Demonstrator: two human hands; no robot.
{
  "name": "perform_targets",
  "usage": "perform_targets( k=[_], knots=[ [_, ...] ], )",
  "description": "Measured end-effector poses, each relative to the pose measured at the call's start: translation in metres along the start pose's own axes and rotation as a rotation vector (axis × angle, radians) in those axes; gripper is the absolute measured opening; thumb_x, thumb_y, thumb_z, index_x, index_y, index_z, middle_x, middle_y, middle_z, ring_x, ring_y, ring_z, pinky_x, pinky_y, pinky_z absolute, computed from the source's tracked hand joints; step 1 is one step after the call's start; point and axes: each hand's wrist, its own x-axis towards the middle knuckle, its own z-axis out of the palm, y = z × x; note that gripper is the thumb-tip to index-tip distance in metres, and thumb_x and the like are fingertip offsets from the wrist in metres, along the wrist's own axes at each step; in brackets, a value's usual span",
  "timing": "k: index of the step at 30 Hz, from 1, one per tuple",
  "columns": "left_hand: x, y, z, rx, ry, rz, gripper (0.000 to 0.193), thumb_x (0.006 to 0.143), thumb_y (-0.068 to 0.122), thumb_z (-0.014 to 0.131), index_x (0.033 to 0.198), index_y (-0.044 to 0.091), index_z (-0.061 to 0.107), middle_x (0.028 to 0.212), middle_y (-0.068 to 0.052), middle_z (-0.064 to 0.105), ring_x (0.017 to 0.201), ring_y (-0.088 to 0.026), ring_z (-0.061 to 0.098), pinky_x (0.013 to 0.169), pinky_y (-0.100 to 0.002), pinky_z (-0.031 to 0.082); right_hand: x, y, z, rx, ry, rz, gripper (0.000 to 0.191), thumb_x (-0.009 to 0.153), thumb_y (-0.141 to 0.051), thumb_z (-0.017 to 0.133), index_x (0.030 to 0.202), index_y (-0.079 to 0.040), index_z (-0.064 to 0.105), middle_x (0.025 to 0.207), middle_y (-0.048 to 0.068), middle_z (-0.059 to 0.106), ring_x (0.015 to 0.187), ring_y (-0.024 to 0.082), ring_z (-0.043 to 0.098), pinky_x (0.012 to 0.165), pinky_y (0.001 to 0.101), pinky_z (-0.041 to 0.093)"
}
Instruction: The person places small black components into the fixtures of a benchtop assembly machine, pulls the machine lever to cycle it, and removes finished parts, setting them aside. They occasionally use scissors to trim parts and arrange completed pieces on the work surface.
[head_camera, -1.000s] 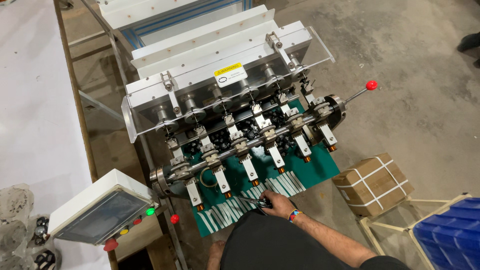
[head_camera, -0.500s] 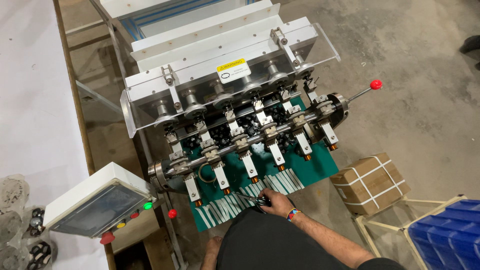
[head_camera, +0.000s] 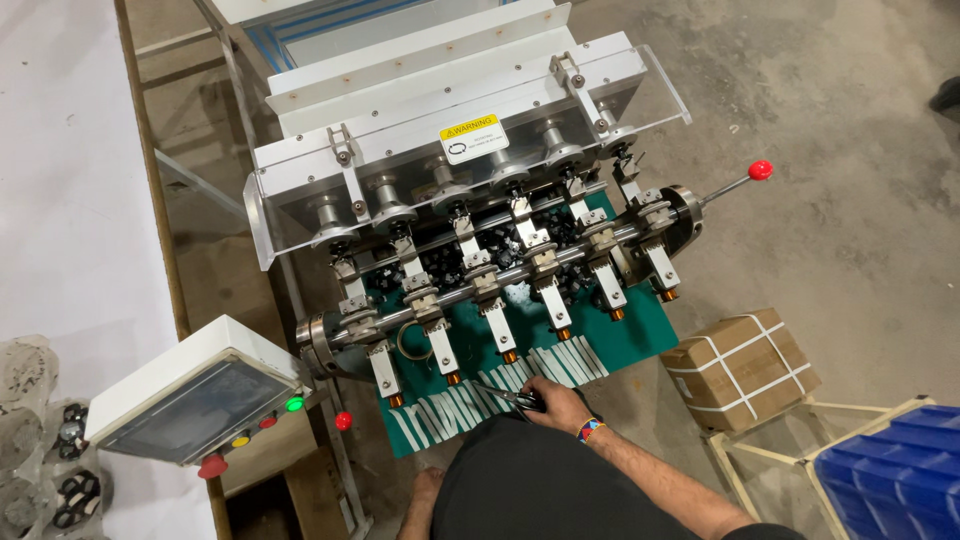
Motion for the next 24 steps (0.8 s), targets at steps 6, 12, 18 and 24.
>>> perform_targets(
  k=[6,12,18,24],
  knots=[
    [-0.003,0.013,0.004,0.015,-0.057,0.039,0.036,0.094,0.032,0.066,0.113,0.004,0.078,0.11,-0.015,0.078,0.099,-0.026,0.075,0.089,-0.035,0.057,-0.004,0.002,-0.011,-0.013,0.002,0.014,0.033,0.078,-0.019,0.081,0.105,-0.011,0.064,0.091,0.009,0.073,0.082,0.025,0.073,0.074,0.0381,0.058],
    [0.001,0.052,0.014,0.293,-0.199,0.134,0.046,0.097,0.039,0.065,0.113,-0.003,0.076,0.11,-0.019,0.078,0.103,-0.028,0.073,0.09,-0.038,0.055,-0.013,-0.001,-0.064,-0.012,-0.031,0.011,0.032,0.079,-0.019,0.079,0.106,-0.01,0.063,0.093,0.009,0.073,0.084,0.027,0.073,0.075,0.0391,0.057],
    [-0.003,0.12,0.016,0.278,-0.436,0.344,0.038,0.097,0.037,0.065,0.11,0.002,0.076,0.105,-0.012,0.077,0.098,-0.022,0.071,0.086,-0.036,0.055,-0.03,-0.001,-0.179,-0.001,-0.2,-0.108,0.034,0.079,-0.014,0.078,0.108,-0.008,0.062,0.09,0.009,0.071,0.082,0.025,0.071,0.074,0.0365,0.056],
    [-0.094,0.261,0.013,0.195,-0.509,0.688,0.031,0.098,0.034,0.065,0.108,0.007,0.076,0.099,-0.006,0.076,0.093,-0.016,0.069,0.083,-0.033,0.055,-0.032,-0.028,-0.357,0.176,-0.429,-0.024,0.03,0.083,-0.016,0.081,0.106,-0.008,0.064,0.081,0.002,0.075,0.074,0.01,0.067,0.066,0.0293,0.053]
  ],
)
